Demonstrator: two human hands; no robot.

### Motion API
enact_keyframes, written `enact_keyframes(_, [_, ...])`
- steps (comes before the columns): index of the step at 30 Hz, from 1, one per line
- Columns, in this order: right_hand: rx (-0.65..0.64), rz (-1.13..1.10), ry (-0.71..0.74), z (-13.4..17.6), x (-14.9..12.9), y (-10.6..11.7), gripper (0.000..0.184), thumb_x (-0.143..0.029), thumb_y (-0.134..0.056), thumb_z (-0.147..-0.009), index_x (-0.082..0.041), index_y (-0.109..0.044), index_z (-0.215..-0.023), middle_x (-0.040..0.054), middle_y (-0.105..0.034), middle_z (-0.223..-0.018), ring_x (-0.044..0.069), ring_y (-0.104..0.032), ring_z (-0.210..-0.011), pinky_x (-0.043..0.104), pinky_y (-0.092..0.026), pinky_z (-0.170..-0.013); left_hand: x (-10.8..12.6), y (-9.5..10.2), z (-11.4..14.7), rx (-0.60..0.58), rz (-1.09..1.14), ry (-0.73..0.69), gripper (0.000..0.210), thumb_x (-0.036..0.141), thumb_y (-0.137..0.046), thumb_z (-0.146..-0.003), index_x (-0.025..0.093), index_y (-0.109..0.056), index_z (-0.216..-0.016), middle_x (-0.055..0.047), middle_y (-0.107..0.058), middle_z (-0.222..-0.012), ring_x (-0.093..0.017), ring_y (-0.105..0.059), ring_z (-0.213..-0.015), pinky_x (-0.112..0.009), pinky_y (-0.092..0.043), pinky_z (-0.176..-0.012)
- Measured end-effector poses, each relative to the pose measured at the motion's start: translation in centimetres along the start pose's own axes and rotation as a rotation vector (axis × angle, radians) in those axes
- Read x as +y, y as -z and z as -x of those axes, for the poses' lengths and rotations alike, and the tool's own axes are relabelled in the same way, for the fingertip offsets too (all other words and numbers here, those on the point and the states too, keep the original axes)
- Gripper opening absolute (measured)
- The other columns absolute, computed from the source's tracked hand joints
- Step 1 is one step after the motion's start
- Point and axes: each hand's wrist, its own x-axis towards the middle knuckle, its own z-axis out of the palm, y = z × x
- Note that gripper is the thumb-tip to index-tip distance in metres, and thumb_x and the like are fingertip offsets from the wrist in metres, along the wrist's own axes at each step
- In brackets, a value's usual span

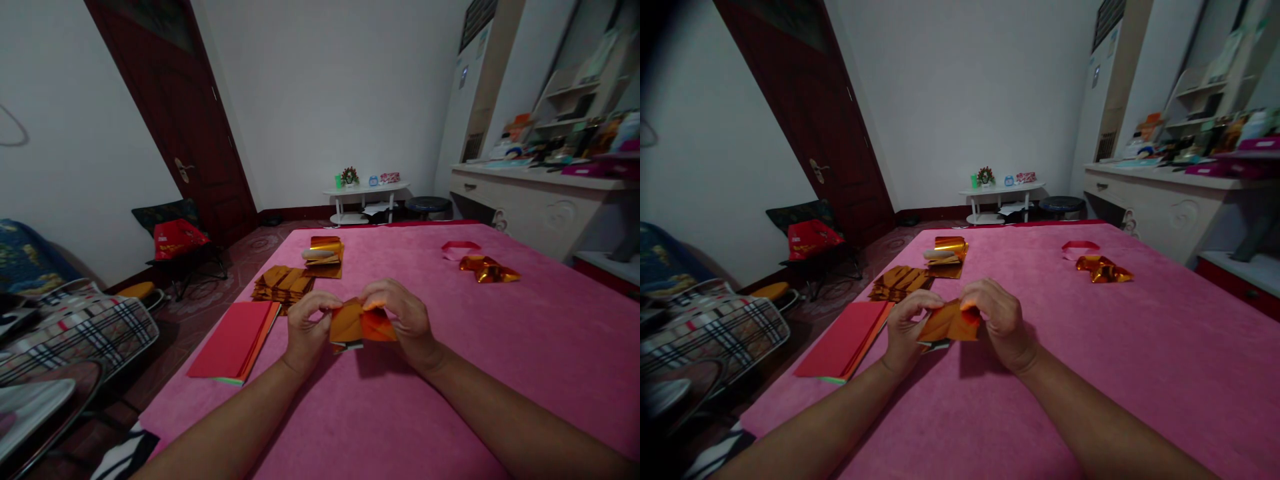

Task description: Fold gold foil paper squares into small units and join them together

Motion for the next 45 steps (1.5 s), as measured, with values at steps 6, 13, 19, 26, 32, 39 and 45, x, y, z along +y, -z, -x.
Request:
enact_keyframes(6, [-0.023, 0.012, 0.024, -0.1, -0.3, 0.1, 0.013, -0.014, -0.051, -0.084, -0.022, -0.061, -0.082, 0.0055, -0.061, -0.085, 0.016, -0.057, -0.079, 0.031, -0.046, -0.071, -0.1, -0.1, -0.1, 0.003, 0.015, -0.002, 0.005, 0.014, -0.066, -0.071, 0.018, -0.067, -0.073, -0.004, -0.066, -0.075, -0.016, -0.060, -0.073, -0.027, -0.045, -0.069])
enact_keyframes(13, [-0.050, -0.033, -0.033, 0.1, 0.2, 0.1, 0.011, -0.024, -0.063, -0.077, -0.023, -0.065, -0.087, 0.0062, -0.061, -0.083, 0.019, -0.057, -0.078, 0.033, -0.047, -0.071, 0.0, -0.3, 0.0, -0.028, -0.054, 0.058, 0.003, 0.019, -0.065, -0.073, 0.018, -0.066, -0.071, -0.005, -0.066, -0.074, -0.016, -0.059, -0.071, -0.027, -0.045, -0.067])
enact_keyframes(19, [0.072, -0.216, -0.364, -0.6, -0.3, -0.7, 0.008, -0.027, -0.070, -0.071, -0.021, -0.066, -0.068, 0.0032, -0.061, -0.072, 0.017, -0.057, -0.067, 0.029, -0.046, -0.062, 0.7, -0.6, 0.0, -0.018, -0.089, 0.076, 0.007, 0.021, -0.063, -0.076, 0.018, -0.067, -0.071, -0.005, -0.065, -0.072, -0.016, -0.058, -0.070, -0.026, -0.044, -0.065])
enact_keyframes(26, [0.070, -0.530, -0.849, 0.1, 0.4, -1.3, 0.019, -0.030, -0.077, -0.062, -0.017, -0.069, -0.074, 0.0023, -0.067, -0.069, 0.015, -0.058, -0.059, 0.026, -0.045, -0.056, 0.7, -0.8, 0.0, -0.046, -0.053, 0.099, 0.008, 0.026, -0.068, -0.074, 0.018, -0.069, -0.075, -0.004, -0.067, -0.073, -0.014, -0.058, -0.067, -0.025, -0.044, -0.064])
enact_keyframes(32, [0.151, -0.725, -0.966, 0.3, 0.4, -1.6, 0.025, -0.030, -0.076, -0.065, -0.016, -0.068, -0.084, 0.0020, -0.069, -0.076, 0.015, -0.060, -0.062, 0.027, -0.048, -0.062, 0.1, -1.2, 0.1, -0.092, 0.032, 0.269, 0.015, 0.027, -0.071, -0.069, 0.016, -0.071, -0.080, -0.004, -0.068, -0.071, -0.013, -0.055, -0.061, -0.023, -0.042, -0.059])
enact_keyframes(39, [0.125, -0.738, -0.985, 0.1, 0.1, -1.6, 0.029, -0.032, -0.076, -0.064, -0.015, -0.067, -0.086, 0.0041, -0.070, -0.081, 0.017, -0.062, -0.068, 0.029, -0.048, -0.066, 0.2, -1.2, 0.1, -0.133, 0.059, 0.325, 0.019, 0.032, -0.065, -0.075, 0.014, -0.071, -0.072, -0.005, -0.067, -0.067, -0.013, -0.055, -0.060, -0.023, -0.041, -0.059])
enact_keyframes(45, [0.201, -0.731, -0.944, 0.1, 0.3, -1.7, 0.029, -0.041, -0.070, -0.071, -0.017, -0.065, -0.087, 0.0047, -0.069, -0.081, 0.019, -0.062, -0.068, 0.031, -0.049, -0.066, -0.7, -1.2, 0.1, -0.111, 0.388, 0.578, 0.027, 0.037, -0.062, -0.076, 0.013, -0.061, -0.063, 0.001, -0.053, -0.053, -0.008, -0.045, -0.047, -0.020, -0.035, -0.047])
